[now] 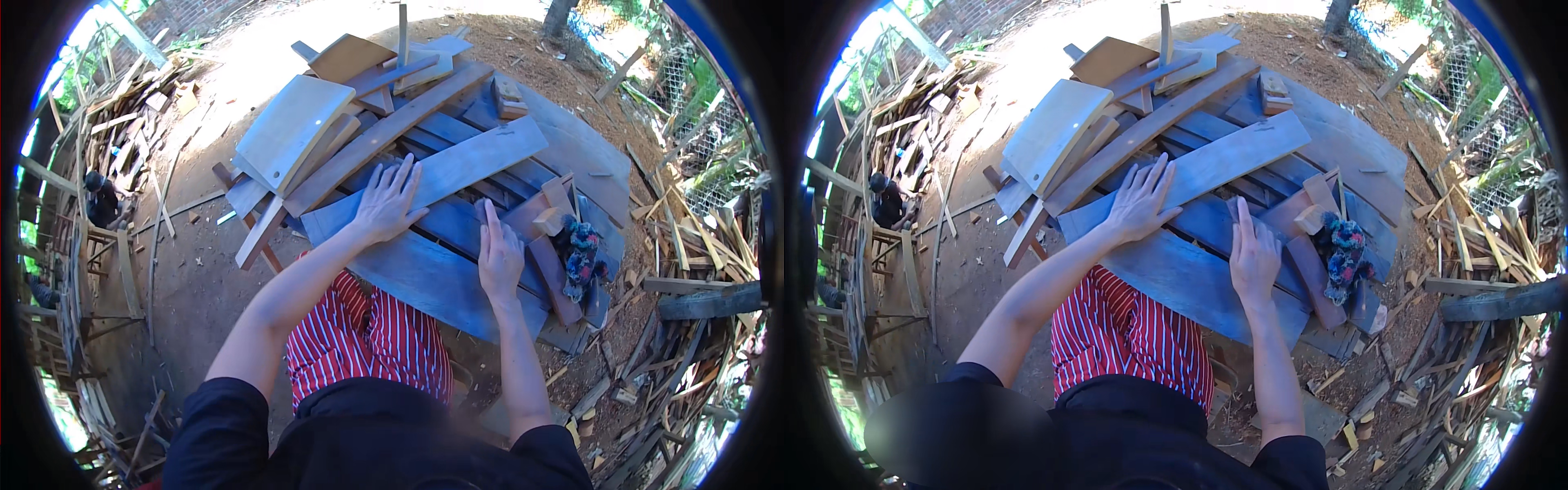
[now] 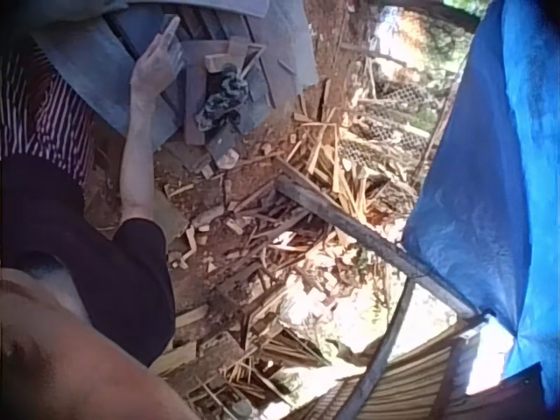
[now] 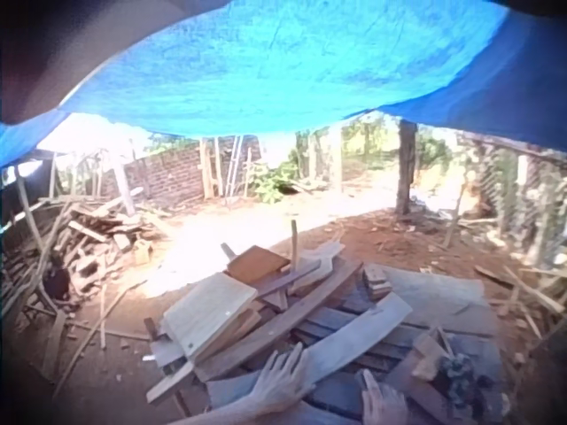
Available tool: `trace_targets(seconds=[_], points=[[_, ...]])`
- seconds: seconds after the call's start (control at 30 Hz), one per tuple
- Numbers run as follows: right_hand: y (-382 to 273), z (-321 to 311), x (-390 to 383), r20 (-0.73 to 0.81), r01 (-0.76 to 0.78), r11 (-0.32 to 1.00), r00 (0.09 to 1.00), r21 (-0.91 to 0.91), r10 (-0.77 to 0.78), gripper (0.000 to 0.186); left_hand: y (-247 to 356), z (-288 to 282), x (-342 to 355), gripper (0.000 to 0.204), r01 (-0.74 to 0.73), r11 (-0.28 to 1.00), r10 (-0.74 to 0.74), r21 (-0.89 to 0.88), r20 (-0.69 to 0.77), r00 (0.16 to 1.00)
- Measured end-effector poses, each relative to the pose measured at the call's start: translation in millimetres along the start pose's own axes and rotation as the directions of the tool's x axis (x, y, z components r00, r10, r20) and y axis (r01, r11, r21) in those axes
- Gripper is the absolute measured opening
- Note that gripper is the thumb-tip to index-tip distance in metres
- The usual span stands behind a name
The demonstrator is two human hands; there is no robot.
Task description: Shaving a wooden branch with a machete and smoothing a board with a hand plane.
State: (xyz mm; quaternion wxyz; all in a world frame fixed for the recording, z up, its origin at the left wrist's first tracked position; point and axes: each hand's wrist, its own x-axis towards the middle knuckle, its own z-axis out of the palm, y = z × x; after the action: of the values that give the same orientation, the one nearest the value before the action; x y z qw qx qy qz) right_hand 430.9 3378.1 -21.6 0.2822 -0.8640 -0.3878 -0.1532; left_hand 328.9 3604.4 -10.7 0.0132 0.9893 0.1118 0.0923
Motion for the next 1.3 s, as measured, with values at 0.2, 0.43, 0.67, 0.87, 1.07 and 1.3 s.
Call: trace_targets(seconds=[0.2, 0.43, 0.67, 0.87, 1.07, 1.3], points=[[-38, 14, 61, 0.141, 0.049, 0.999, 0.989, -0.002, -0.048, 0.043, 16, 5, 4, 0.09, 0.173, 0.978, -0.179, -0.118, -0.045, 0.983], [28, 42, 129, 0.199, 0.095, 0.95, 0.979, -0.297, -0.036, 0.043, 10, -10, 9, 0.1, 0.188, 0.967, -0.189, -0.172, 0.01, 0.982], [23, 61, 123, 0.153, -0.091, 0.988, 0.982, -0.128, 0.11, 0.041, 11, 1, 6, 0.1, 0.195, 0.969, -0.208, -0.15, -0.077, 0.975], [4, 41, 100, 0.271, 0.202, 0.951, 0.953, -0.233, -0.136, 0.041, 7, -11, 8, 0.095, 0.25, 0.941, -0.254, -0.228, 0.013, 0.967], [63, 55, 176, 0.022, -0.147, 0.922, 0.986, -0.358, 0.166, 0.04, 13, -2, 13, 0.093, 0.225, 0.932, -0.236, -0.285, -0.004, 0.972], [18, 54, 105, 0.244, 0.46, 0.851, 0.882, -0.253, -0.404, 0.055, 7, -5, 6, 0.09, 0.223, 0.937, -0.226, -0.268, 0.019, 0.974]])
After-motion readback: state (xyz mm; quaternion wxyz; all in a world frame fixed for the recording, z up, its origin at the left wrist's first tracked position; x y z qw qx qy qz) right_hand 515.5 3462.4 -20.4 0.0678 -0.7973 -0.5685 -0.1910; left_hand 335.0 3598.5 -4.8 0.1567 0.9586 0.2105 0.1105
